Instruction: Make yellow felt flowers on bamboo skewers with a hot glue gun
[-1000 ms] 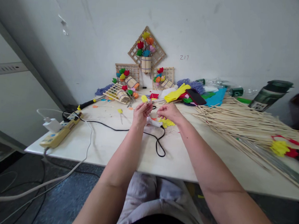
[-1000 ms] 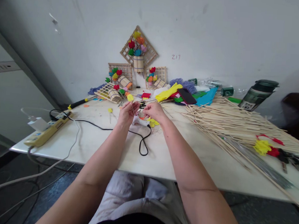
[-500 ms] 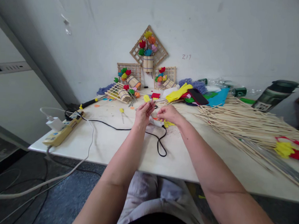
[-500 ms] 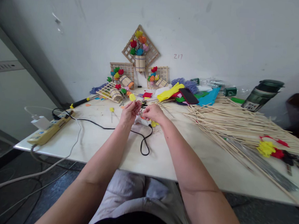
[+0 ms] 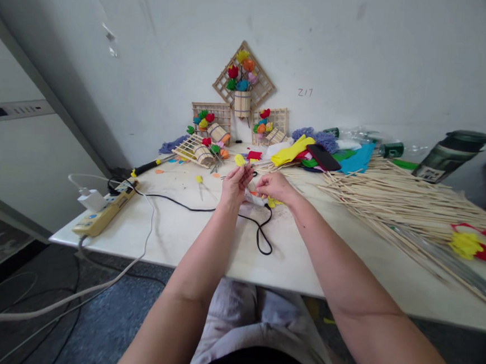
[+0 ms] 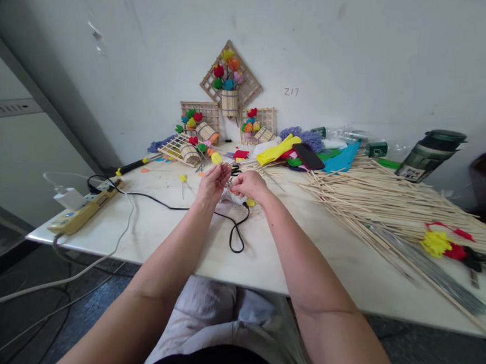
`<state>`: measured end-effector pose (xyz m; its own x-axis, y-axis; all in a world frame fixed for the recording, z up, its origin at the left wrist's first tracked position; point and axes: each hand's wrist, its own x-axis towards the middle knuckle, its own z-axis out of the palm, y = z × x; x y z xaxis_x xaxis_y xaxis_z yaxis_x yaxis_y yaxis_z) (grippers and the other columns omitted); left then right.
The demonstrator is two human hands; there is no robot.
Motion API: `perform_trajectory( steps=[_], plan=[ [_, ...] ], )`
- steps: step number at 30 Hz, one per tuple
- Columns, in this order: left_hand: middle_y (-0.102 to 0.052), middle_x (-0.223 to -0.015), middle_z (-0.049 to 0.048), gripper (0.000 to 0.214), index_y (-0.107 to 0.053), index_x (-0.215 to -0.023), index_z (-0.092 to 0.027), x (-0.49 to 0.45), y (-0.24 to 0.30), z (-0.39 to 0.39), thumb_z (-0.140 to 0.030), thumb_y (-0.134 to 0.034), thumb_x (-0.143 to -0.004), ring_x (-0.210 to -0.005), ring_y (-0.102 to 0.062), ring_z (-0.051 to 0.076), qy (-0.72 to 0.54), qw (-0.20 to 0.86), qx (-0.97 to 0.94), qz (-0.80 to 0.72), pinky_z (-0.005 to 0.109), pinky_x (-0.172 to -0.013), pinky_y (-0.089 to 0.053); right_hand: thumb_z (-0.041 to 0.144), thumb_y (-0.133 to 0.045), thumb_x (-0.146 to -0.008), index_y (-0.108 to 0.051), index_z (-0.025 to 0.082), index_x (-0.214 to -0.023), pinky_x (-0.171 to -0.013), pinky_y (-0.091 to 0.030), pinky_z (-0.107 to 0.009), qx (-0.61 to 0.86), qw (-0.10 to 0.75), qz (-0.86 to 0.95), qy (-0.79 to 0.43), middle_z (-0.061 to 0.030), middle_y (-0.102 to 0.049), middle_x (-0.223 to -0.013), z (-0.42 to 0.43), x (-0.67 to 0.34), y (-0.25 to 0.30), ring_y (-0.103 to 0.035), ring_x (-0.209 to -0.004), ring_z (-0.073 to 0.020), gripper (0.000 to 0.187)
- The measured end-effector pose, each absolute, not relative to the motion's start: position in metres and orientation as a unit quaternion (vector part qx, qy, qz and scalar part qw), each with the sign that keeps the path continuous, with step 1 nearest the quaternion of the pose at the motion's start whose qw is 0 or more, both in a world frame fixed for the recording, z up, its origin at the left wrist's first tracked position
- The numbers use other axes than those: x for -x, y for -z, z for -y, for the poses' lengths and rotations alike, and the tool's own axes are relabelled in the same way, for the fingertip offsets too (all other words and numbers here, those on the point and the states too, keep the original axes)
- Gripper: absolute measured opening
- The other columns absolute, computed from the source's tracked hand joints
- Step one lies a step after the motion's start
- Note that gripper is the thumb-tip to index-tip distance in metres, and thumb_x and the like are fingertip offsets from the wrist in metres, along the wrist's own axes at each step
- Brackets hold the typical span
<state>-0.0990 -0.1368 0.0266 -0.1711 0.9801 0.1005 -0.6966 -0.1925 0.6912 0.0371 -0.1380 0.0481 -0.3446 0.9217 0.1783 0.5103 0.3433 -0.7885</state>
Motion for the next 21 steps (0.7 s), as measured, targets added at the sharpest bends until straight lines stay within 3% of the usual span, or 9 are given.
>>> perform_trajectory(
  steps=[21],
  plan=[
    [-0.071, -0.086, 0.0049, 0.005, -0.066, -0.081, -0.016, 0.0971, -0.0271, 0.1356, -0.015, -0.061, -0.079, -0.092, -0.067, 0.016, -0.724, 0.586, -0.256, -0.257, 0.031, -0.089, -0.050, 0.016, -0.061, -0.063, -0.064, 0.018, -0.060, -0.048, -0.041, -0.019, 0.498, 0.311, 0.759, -0.281, 0.0010, -0.065, -0.055, 0.1358, -0.0309, -0.0411, -0.058, -0.046, -0.0098, 0.005]
  ],
)
